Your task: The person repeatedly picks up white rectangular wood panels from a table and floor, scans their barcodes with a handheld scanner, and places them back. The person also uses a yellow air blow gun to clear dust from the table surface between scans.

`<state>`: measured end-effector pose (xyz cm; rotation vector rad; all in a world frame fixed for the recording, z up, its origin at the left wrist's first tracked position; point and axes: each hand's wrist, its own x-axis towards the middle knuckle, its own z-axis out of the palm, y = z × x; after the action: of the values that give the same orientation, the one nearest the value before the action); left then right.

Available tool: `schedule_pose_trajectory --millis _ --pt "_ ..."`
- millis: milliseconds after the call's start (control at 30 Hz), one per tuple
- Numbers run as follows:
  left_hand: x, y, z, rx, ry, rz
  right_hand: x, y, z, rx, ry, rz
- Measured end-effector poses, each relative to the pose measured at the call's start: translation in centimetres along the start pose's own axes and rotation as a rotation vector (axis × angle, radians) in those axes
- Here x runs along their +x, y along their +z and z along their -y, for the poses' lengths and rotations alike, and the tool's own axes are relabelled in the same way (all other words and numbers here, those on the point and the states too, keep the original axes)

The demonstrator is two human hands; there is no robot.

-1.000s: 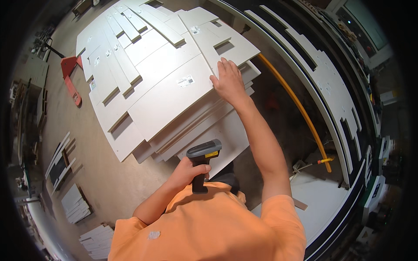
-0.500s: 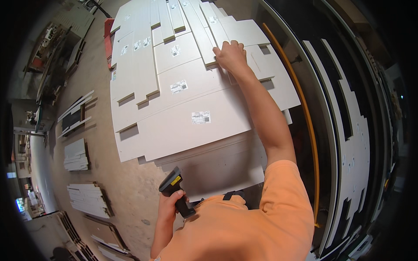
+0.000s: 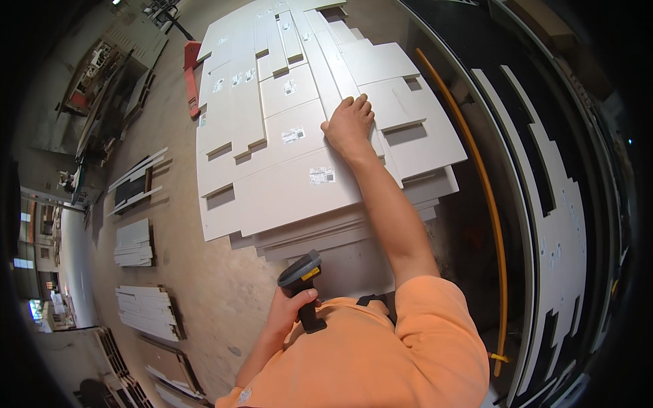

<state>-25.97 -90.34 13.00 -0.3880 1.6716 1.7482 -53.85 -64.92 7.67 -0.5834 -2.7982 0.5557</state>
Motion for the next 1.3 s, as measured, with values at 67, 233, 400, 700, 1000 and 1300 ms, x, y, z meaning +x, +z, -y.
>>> schedule_pose_trajectory --millis 67,233,400,700,1000,1300 --pt "0.1 -0.7 0.2 0.031 -0.002 0.057 -6.0 -1.7 -1.9 -0.005 0.022 0.016" --pt "1.4 -1.7 1.6 0.030 -0.017 0.270 -21.4 -6.2 -4.7 -0.040 0.139 0.036" --pt "3.2 -1.0 3.7 0.075 0.061 0.483 -31.1 -8.9 -5.5 -0.046 0.201 0.026" --pt "9.3 4.1 4.5 -0.026 0.219 0.471 -48.0 -15.1 -8.7 -0.010 0.259 0.074" --pt "8.8 11.4 9.0 -0.223 0.180 0.589 -56.4 -18.2 -17.8 -0.004 0.188 -0.040" --pt "5.4 25.9 14.1 -0.100 0.122 0.658 -61.0 -23.0 -31.9 0.055 0.256 -0.084"
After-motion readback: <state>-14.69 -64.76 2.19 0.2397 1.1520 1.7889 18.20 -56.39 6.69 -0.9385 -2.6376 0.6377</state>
